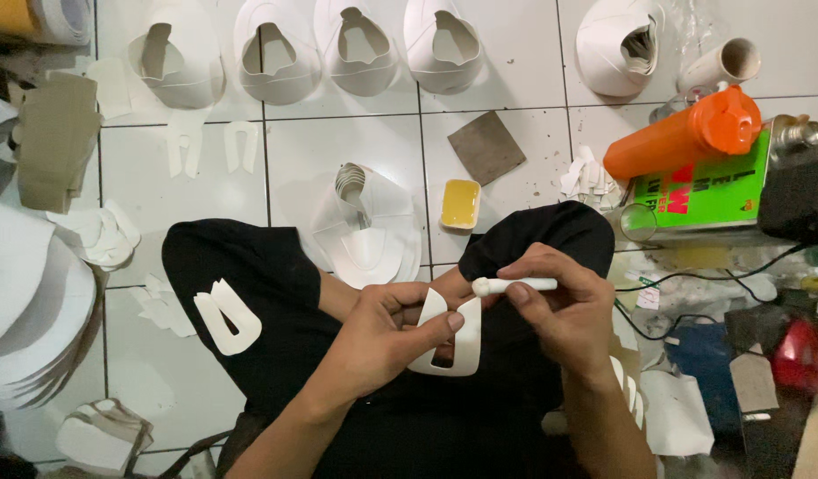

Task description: The person sits on the floor and uses a small white tool to smooth the edges of white shoe parts. They repeatedly dip the tool into a small container of yellow liquid and apply it to the edges of the parts, then place the finished pieces on the floor.

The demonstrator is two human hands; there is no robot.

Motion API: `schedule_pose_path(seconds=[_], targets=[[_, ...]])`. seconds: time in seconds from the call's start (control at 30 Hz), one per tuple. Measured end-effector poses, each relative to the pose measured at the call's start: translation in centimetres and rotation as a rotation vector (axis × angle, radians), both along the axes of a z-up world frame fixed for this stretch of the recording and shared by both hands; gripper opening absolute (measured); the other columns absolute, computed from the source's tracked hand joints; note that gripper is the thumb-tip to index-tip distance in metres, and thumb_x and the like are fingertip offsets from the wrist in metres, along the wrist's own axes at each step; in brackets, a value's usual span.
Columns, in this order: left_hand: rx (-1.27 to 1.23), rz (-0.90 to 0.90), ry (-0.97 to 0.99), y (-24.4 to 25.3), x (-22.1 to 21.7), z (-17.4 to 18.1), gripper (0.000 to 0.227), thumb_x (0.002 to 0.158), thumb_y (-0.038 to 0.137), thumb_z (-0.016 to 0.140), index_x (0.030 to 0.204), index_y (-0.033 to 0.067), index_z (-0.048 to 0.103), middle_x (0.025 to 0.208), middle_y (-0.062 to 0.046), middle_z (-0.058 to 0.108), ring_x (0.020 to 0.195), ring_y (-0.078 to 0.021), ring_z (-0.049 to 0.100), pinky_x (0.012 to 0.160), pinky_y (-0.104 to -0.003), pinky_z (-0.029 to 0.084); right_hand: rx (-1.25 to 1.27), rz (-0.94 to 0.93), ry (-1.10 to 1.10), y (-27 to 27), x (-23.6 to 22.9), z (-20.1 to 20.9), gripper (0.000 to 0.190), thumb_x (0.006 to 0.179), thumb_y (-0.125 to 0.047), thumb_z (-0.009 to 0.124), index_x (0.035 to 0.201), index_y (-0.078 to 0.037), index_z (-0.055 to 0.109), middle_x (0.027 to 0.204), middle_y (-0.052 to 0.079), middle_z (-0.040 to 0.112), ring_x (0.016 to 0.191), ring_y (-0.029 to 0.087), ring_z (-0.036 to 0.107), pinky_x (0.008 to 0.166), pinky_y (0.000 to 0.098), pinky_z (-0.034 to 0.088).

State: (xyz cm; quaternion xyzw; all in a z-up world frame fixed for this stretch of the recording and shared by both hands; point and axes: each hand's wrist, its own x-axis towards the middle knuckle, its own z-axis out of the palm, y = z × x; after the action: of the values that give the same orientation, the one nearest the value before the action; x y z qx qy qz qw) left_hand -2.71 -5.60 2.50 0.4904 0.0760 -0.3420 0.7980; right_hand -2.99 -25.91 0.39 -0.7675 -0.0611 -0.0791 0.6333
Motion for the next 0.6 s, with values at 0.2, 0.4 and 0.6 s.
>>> schedule_pose_path(seconds=[0.2, 0.4, 0.6], targets=[[0.117, 0.100, 0.062, 0.0, 0.2, 0.5, 0.012, 0.082, 0.006, 0.070, 0.076, -0.0035, 0.066, 0.059, -0.008, 0.062, 0.049, -0.0104, 0.058, 0.042, -0.022, 0.048, -0.048, 0.087, 0.045, 0.2, -0.3, 0.4, 0.015, 0.081, -0.017, 0.065, 0.084, -0.002, 0.067, 0.071, 0.008, 0.060, 0.065, 0.016, 0.050, 0.061, 0.0258, 0.036], [0.082, 0.131, 0.089, -0.2, 0.3, 0.9, 0.011, 0.083, 0.005, 0.068, 0.083, -0.0057, 0.067, 0.066, -0.009, 0.065, 0.053, -0.0116, 0.060, 0.044, -0.024, 0.049, -0.115, 0.060, 0.016, 0.3, -0.4, 0.8, 0.013, 0.080, -0.014, 0.065, 0.084, -0.002, 0.068, 0.072, 0.009, 0.062, 0.066, 0.017, 0.053, 0.063, 0.0256, 0.039], [0.091, 0.142, 0.088, -0.1, 0.1, 0.1, 0.012, 0.082, 0.007, 0.070, 0.082, -0.0045, 0.065, 0.066, -0.010, 0.067, 0.055, -0.0127, 0.062, 0.047, -0.025, 0.052, -0.179, 0.126, 0.038, 0.6, -0.3, 2.8, 0.014, 0.082, -0.016, 0.062, 0.083, -0.004, 0.069, 0.073, 0.007, 0.065, 0.065, 0.014, 0.055, 0.061, 0.0238, 0.040]])
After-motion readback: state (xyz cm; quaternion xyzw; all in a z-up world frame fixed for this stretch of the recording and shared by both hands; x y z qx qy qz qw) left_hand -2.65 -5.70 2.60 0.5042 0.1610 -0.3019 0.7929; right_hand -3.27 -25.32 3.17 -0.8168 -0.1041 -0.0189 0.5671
